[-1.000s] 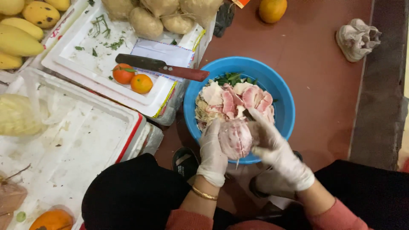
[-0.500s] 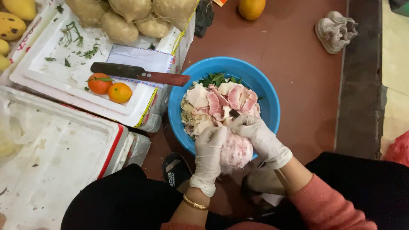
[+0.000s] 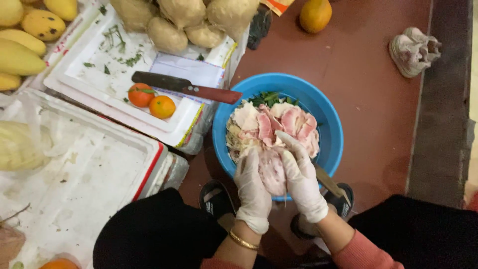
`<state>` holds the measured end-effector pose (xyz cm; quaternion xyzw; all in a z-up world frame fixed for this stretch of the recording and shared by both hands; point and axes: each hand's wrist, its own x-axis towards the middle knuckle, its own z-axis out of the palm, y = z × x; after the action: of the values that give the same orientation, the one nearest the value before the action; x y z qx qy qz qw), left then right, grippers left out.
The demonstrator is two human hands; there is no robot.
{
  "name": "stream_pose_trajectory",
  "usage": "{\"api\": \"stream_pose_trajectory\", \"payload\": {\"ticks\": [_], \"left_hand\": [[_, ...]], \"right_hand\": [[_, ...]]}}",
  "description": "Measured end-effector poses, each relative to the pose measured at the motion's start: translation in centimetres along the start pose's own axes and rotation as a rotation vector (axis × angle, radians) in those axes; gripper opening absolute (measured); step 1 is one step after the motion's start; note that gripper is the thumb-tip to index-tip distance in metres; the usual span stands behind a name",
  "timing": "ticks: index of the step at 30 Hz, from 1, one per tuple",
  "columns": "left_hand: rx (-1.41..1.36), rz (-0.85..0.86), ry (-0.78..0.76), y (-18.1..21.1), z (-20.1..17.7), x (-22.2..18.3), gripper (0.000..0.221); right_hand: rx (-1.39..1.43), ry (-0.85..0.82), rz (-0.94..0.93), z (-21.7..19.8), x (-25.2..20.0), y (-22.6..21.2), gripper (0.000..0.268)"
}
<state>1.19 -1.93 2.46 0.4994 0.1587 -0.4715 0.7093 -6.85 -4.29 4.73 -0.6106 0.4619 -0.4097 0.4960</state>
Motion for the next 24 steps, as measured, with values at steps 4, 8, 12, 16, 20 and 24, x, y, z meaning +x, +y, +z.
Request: {"api": "stream_pose_trajectory", "payload": {"ticks": [4, 8, 12, 16, 20, 24], "left_hand": [[-0.067, 0.045, -0.111, -0.8, -0.9, 1.0, 0.014], [-0.163, -0.101, -0.183, -0.5, -0.8, 0.9, 0.015], [-0.184, -0.192, -0.133, 0.7, -0.1, -0.6, 0.033], [-0.038, -0.132, -0.070, -2.1, -1.0, 0.1, 0.017], [0.041, -0.069, -0.141, -3.8, -2.1, 1.8, 0.019], [-0.062, -0.366, -0.139, -3.2, -3.0, 4.4, 0.022]], "right_hand": [[0.080, 0.029, 0.156, -0.1, 0.8, 1.1, 0.044], [0.224, 0.042, 0.221, -1.0, 1.4, 3.6, 0.043], [0.201, 0.009, 0.331, -1.9, 0.7, 1.9, 0.041], [0.119, 0.081, 0.400, -3.0, 0.0, 8.9, 0.031], [0.891, 0.148, 0.645, -0.9, 0.5, 9.2, 0.034], [0.681, 0.126, 0.510, -1.5, 4.2, 9.7, 0.044]]}}
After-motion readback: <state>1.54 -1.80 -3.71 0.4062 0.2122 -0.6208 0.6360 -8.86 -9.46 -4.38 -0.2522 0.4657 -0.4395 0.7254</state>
